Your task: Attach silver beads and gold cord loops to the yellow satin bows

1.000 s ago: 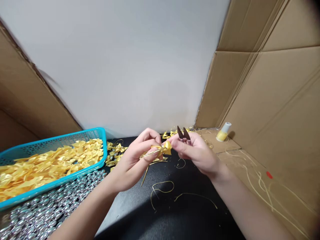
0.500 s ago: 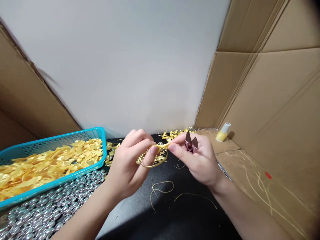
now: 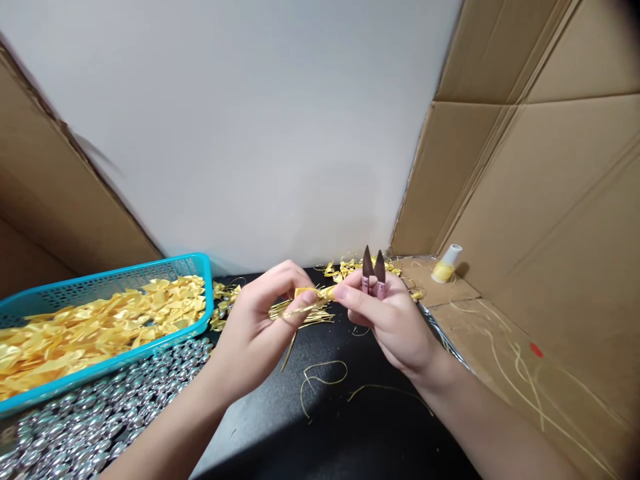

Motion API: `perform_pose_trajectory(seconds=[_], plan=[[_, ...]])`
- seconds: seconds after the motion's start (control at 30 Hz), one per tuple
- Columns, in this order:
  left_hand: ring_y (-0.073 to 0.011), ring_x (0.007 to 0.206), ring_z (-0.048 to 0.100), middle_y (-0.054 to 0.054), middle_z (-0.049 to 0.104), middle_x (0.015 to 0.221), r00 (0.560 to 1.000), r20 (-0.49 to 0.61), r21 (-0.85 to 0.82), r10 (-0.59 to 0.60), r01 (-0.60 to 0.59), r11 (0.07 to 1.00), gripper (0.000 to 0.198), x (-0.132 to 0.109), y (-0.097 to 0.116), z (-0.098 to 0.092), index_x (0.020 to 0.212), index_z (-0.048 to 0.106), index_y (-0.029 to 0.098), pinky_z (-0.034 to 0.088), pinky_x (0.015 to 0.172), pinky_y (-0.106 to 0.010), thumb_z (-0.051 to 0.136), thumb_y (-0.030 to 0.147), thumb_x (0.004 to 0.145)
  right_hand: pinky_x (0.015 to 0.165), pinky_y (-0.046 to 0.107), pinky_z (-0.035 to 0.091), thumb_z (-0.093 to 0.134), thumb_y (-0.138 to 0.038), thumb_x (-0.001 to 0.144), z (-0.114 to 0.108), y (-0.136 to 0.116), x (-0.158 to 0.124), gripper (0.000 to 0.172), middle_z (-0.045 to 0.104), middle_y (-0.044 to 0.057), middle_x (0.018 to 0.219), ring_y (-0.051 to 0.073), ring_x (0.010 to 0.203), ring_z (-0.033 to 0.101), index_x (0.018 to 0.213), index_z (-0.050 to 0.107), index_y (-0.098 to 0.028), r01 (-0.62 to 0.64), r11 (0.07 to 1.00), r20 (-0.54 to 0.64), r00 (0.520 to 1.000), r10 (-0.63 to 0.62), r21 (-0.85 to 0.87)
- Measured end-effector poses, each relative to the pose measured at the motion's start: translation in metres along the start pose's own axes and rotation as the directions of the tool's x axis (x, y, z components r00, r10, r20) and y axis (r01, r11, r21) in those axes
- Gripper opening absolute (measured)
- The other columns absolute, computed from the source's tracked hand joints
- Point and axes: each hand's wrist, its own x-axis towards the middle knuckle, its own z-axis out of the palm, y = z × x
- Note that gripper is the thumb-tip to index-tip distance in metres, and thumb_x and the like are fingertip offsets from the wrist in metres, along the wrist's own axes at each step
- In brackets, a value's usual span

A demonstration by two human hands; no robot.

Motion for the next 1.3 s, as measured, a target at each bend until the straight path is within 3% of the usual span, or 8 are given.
perform_pose_trajectory(seconds=[0.17,0.43,0.63,0.73,0.87,1.03,1.17,1.3], plan=[[-0.0153,0.068,0.043,0.000,0.045,0.070,0.972,0.104,-0.249,-0.211,0.231,0.941,0.023,0.003,-0.015,0.004,0.070,0.050,0.020,0.036,0.062,-0.030,0.044,0.030,0.090,0.041,0.024,0.008,0.073,-0.025,0.067,-0.001,0.003,0.006,0.019,0.023,-0.014,0.040,0.003,0.037,0.012,0.057,0.058,-0.019,-0.294,0.919,0.053,0.956,0.290,0.262],[-0.0142,0.068,0.042,0.001,0.044,0.070,0.957,0.098,-0.268,-0.272,0.289,0.919,0.026,0.003,-0.021,0.005,0.071,0.053,0.019,0.036,0.061,-0.028,0.048,0.035,0.091,0.041,0.023,0.008,0.075,-0.026,0.064,0.001,0.005,0.006,0.021,0.024,-0.015,0.039,0.002,0.037,0.011,0.058,0.056,-0.019,-0.321,0.904,0.036,0.945,0.325,0.281],[-0.0128,0.066,0.046,0.001,0.050,0.072,0.997,0.059,-0.039,-0.040,0.042,0.998,0.024,0.004,-0.009,0.000,0.072,0.054,0.019,0.038,0.060,-0.027,0.047,0.027,0.093,0.041,0.023,0.012,0.076,-0.029,0.067,0.000,0.005,0.007,0.020,0.029,-0.011,0.044,0.004,0.041,0.018,0.058,0.061,-0.019,-0.197,0.958,0.039,0.980,0.193,0.209],[-0.0138,0.068,0.050,-0.001,0.056,0.074,0.985,0.012,0.216,0.173,-0.171,0.961,0.017,0.005,-0.008,-0.005,0.076,0.056,0.019,0.040,0.063,-0.028,0.051,0.021,0.092,0.043,0.024,0.019,0.076,-0.032,0.071,-0.006,0.008,0.009,0.016,0.038,-0.007,0.049,0.006,0.045,0.027,0.066,0.066,-0.020,-0.006,1.000,0.026,1.000,0.005,0.012],[-0.0163,0.065,0.050,-0.003,0.064,0.076,0.861,-0.007,0.639,0.509,-0.388,0.664,0.005,0.004,-0.015,-0.009,0.086,0.060,0.022,0.038,0.062,-0.033,0.060,0.016,0.085,0.049,0.027,0.029,0.070,-0.032,0.079,-0.017,0.017,0.014,0.009,0.052,-0.003,0.057,0.010,0.052,0.039,0.076,0.069,-0.023,0.272,0.927,0.068,0.962,-0.264,-0.258],[-0.0167,0.066,0.058,-0.002,0.070,0.079,0.737,0.020,0.731,0.675,-0.472,0.493,0.019,0.001,-0.029,-0.008,0.097,0.062,0.024,0.041,0.060,-0.032,0.065,0.014,0.082,0.048,0.028,0.029,0.067,-0.035,0.080,-0.026,0.024,0.016,0.009,0.047,-0.005,0.052,0.010,0.048,0.035,0.083,0.069,-0.026,0.380,0.850,0.074,0.922,-0.381,-0.366],[-0.0161,0.065,0.061,-0.001,0.072,0.080,0.764,-0.067,0.715,0.642,-0.412,0.565,0.020,0.001,-0.033,-0.005,0.098,0.065,0.027,0.043,0.061,-0.031,0.066,0.016,0.081,0.046,0.027,0.030,0.071,-0.029,0.073,-0.027,0.023,0.012,0.020,0.037,-0.009,0.050,0.010,0.044,0.030,0.093,0.066,-0.029,0.436,0.735,0.123,0.889,-0.441,-0.520],[-0.0161,0.065,0.059,-0.002,0.070,0.073,0.893,-0.084,0.568,0.442,-0.322,0.758,0.006,0.006,-0.031,0.001,0.081,0.067,0.021,0.043,0.061,-0.030,0.062,0.020,0.084,0.055,0.028,0.037,0.066,-0.023,0.075,-0.024,0.022,0.012,0.012,0.051,-0.005,0.057,0.011,0.050,0.040,0.085,0.070,-0.027,0.528,0.601,0.333,0.848,-0.413,-0.599]])
